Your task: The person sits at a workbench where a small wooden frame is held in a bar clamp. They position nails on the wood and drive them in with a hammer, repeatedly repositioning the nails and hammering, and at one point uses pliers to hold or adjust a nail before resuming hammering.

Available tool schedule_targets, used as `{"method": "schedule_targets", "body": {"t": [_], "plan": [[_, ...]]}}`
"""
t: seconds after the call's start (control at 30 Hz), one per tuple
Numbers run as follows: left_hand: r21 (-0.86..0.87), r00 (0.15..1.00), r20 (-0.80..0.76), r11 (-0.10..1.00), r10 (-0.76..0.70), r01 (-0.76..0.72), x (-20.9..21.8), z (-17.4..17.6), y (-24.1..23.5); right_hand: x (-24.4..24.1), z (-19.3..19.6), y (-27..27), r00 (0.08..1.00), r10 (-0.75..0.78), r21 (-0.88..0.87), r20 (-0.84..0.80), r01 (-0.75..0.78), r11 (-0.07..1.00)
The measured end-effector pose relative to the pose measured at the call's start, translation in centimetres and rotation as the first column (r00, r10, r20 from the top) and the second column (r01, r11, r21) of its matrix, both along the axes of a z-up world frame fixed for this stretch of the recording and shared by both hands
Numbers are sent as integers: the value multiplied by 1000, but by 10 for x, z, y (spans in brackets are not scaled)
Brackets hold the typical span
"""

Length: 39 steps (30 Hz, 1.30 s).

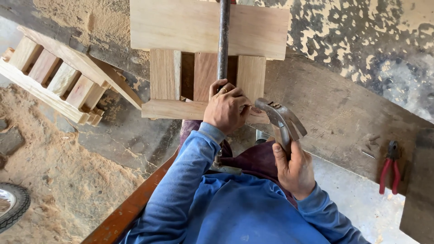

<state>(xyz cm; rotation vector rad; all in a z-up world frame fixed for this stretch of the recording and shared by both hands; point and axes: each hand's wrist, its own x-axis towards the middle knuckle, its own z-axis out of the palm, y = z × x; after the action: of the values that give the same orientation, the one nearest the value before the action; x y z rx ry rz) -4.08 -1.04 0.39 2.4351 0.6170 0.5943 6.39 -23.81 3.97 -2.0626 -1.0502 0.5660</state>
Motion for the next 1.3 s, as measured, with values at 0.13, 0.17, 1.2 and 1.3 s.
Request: {"method": "schedule_targets", "body": {"t": [0.13,0.17,1.2,1.3], "plan": [[-35,1000,0,999,2,-2,1,2,2,2,-4,-1,993,47,75,112,-55,996],[-19,1000,10,1000,0,0,1,2,1,3,-4,0,995,31,14,98,-32,999],[-97,1000,0,995,16,-16,-2,4,2,6,18,0,999,2,-29,-44,-3,1000],[16,984,71,986,163,-165,1,12,0,-2,17,3,1000,5,270,-13,-2,963]]}}
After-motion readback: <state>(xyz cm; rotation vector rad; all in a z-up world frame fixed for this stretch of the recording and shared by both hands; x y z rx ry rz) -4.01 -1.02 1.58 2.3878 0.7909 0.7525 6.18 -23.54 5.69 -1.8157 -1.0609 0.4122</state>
